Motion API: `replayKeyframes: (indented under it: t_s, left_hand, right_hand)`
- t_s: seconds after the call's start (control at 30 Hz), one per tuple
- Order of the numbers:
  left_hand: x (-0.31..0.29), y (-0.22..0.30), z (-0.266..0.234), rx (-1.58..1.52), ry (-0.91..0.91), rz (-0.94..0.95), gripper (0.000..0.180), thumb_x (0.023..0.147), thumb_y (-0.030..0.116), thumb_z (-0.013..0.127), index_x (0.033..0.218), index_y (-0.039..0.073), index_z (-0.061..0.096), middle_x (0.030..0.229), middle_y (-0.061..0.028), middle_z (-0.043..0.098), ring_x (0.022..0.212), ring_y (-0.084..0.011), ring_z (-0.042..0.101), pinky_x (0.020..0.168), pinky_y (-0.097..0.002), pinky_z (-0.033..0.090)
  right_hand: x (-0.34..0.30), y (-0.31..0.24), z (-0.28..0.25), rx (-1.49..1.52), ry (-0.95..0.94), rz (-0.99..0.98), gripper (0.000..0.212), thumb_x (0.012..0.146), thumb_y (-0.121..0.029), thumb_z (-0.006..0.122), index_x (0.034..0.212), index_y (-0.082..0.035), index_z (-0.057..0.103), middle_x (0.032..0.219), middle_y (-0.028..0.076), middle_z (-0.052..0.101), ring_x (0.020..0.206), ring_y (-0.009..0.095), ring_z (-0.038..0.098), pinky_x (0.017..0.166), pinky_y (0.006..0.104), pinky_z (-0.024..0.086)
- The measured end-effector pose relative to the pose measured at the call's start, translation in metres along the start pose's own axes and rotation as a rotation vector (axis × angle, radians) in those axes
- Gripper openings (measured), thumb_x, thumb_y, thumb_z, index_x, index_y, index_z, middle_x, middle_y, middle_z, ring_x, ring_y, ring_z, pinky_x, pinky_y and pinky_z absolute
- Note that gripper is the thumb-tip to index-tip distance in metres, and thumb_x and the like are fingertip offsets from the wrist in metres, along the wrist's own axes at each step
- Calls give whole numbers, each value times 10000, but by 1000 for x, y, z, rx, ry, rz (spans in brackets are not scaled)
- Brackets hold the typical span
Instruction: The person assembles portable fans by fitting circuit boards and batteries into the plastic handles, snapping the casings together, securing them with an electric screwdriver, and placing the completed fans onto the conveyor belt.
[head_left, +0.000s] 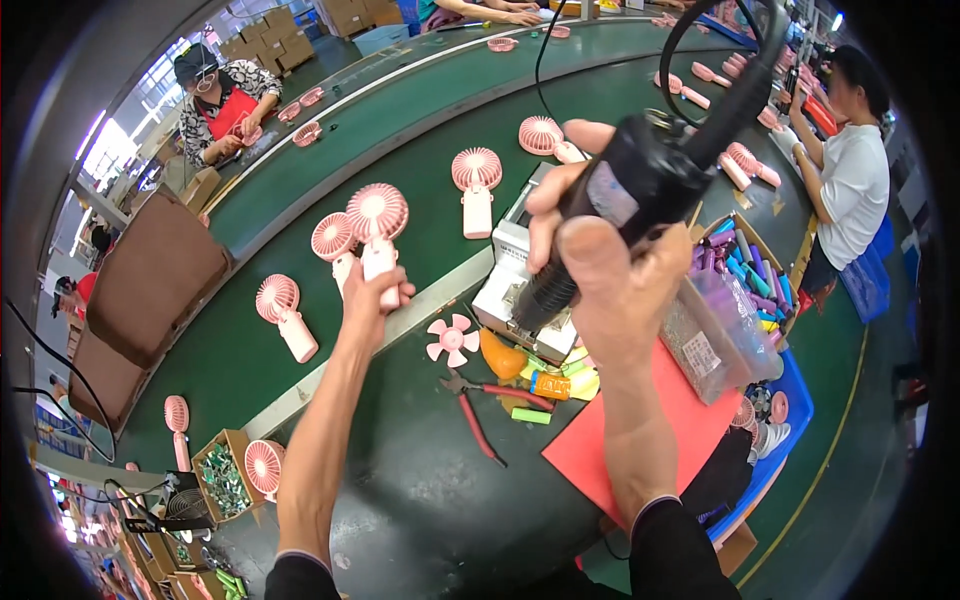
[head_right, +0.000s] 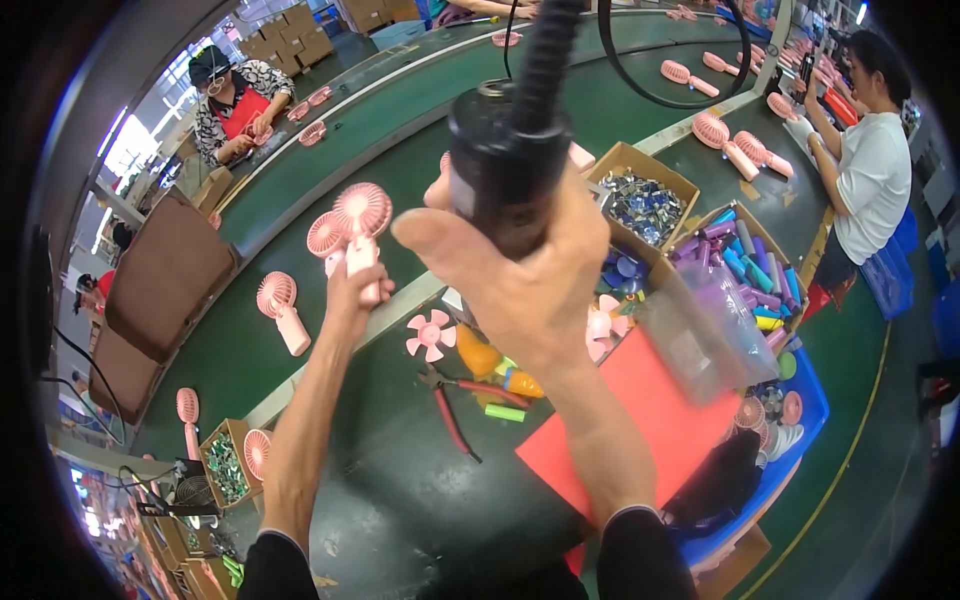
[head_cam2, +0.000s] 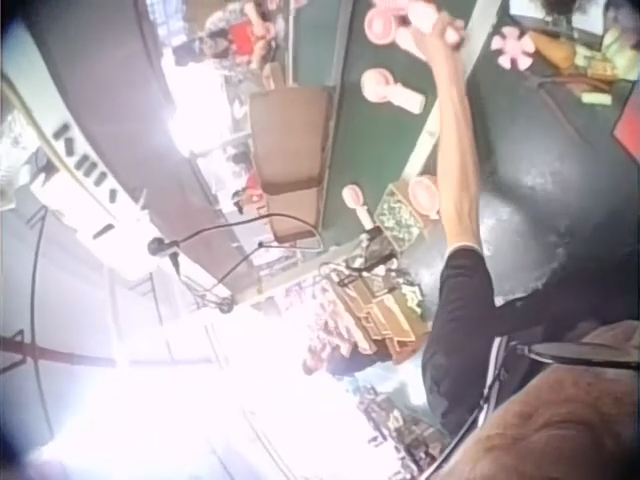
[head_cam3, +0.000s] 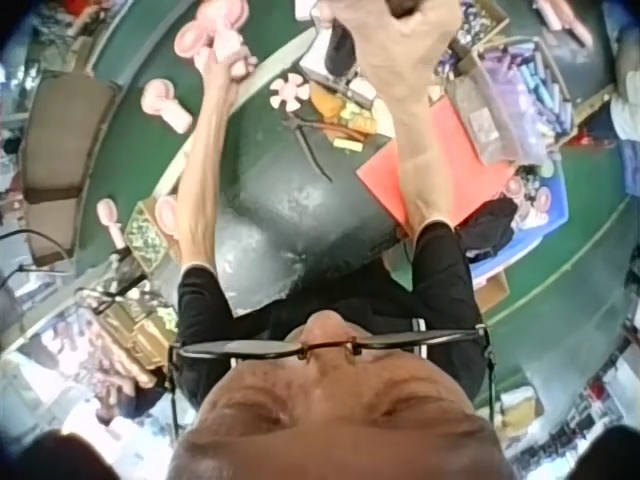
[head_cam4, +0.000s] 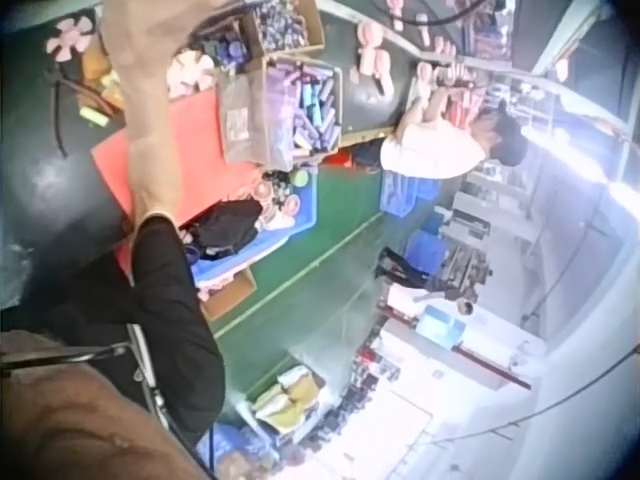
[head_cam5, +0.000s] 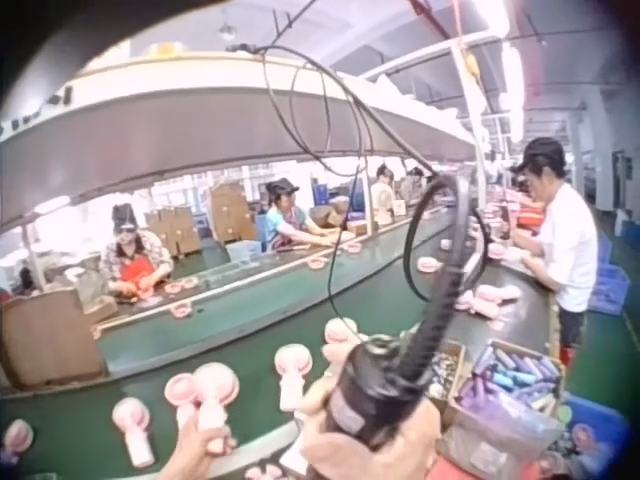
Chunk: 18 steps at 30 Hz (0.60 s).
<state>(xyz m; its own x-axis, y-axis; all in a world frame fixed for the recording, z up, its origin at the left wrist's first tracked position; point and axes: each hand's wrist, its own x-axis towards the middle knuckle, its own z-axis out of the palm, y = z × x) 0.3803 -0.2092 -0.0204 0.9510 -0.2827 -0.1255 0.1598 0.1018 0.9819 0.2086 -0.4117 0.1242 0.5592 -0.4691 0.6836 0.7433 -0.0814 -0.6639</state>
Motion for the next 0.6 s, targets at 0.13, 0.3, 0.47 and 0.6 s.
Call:
replayKeyframes:
  t_s: [0.13, 0.3, 0.47, 0.6]
  left_hand:
    - [-102, -4, 1, -215, -56, 39, 381, 813, 66, 650, 1130, 1, 449, 843, -122, 597, 630, -202, 600, 568, -320, 498]
    - [-199, -25, 13, -372, -33, -167, 380, 796, 23, 636, 1123, 30, 441, 811, -114, 556, 586, -197, 581, 485, -327, 501]
    - [-229, -39, 14, -431, -64, -178, 393, 823, 6, 622, 1159, 41, 421, 816, -108, 547, 612, -189, 584, 518, -323, 506]
    - [-224, -45, 14, -429, -99, -150, 398, 834, -14, 612, 1176, 26, 413, 839, -107, 547, 576, -196, 587, 490, -327, 503]
  right_hand:
    - [-8, 10, 13, -98, -48, 15, 466, 786, -69, 752, 1182, 59, 542, 785, 62, 631, 613, 84, 562, 562, 209, 445]
    - [-9, 19, 28, -203, -15, 128, 355, 728, -174, 832, 933, -17, 588, 691, 0, 592, 600, 64, 535, 564, 233, 458]
    - [-7, 17, 33, -93, -30, 277, 243, 838, -79, 652, 1011, 69, 566, 699, 75, 616, 525, 123, 563, 505, 252, 444]
    - [-19, 28, 35, 154, -90, 382, 293, 939, -182, 541, 1112, 55, 531, 789, 138, 605, 527, 169, 559, 480, 298, 482]
